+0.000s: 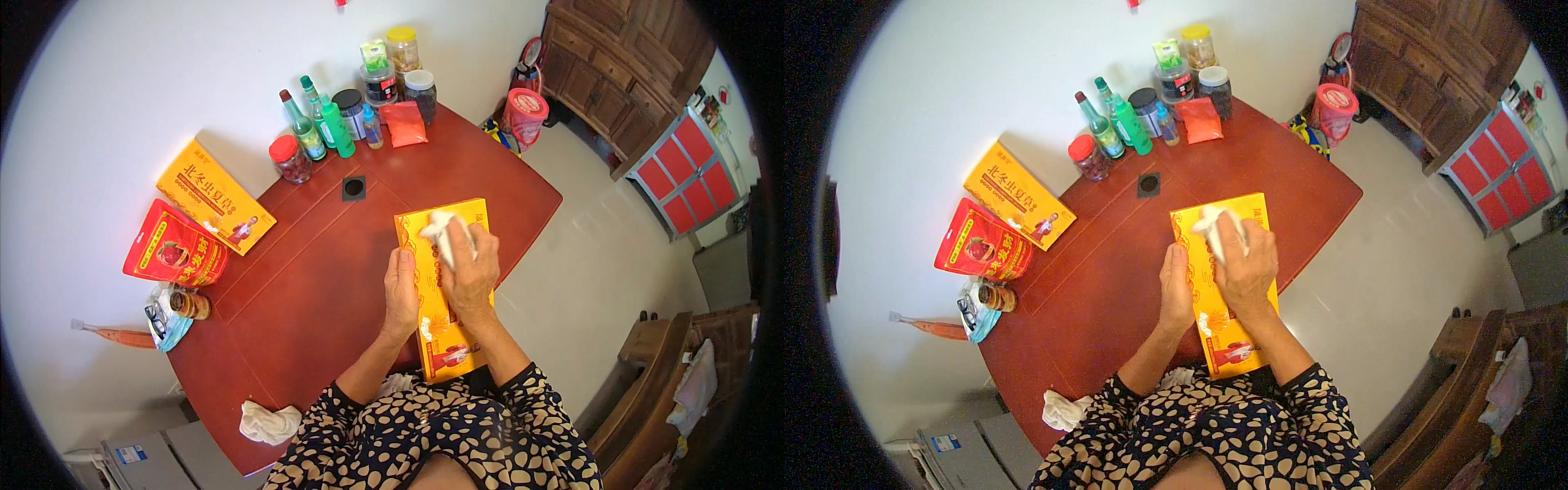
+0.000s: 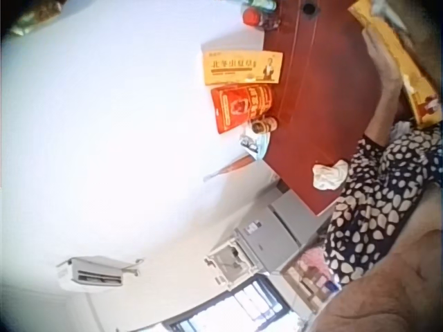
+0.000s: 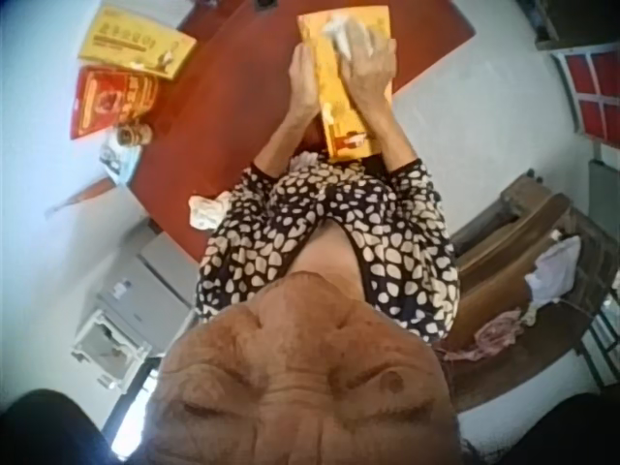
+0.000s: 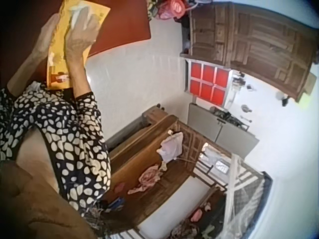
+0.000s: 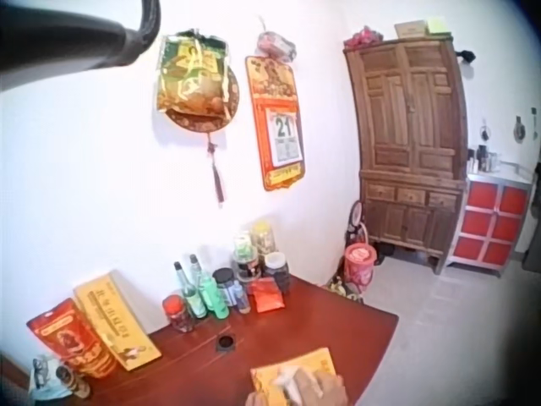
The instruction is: The person wipes the surface of two yellow rectangular boxes with a white cloth on a red table. They handle the boxes one at a time, turning them over to clean all sides, and briefly move between rooms while continuing the wiping action.
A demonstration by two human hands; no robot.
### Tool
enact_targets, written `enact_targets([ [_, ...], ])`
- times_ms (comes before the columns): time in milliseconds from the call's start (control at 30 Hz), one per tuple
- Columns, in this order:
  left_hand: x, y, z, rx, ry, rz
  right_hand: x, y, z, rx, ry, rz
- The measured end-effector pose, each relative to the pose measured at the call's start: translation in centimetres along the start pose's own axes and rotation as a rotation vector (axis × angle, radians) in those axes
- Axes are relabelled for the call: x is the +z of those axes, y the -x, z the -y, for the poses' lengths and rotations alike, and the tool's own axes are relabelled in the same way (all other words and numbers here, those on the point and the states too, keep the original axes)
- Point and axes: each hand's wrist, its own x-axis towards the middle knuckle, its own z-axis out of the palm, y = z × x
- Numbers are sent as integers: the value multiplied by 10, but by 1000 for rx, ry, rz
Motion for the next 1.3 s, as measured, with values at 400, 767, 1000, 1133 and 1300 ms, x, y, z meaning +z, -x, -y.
enact_targets([
  [400,7,1,-5,-50,121,14,5,-14,6,17,-163,43],
  [767,-16,-6,14,-103,91,13,-6,14,6,-192,-368,364],
  [1000,-1,-7,9,-59,29,-38,18,0,-13,75,-198,164],
  [1133,-16,-18,26,-134,48,-140,10,40,-19,43,-254,335],
  [1300,-28,-26,40,-234,85,-182,-10,79,-15,-110,-360,533],
])
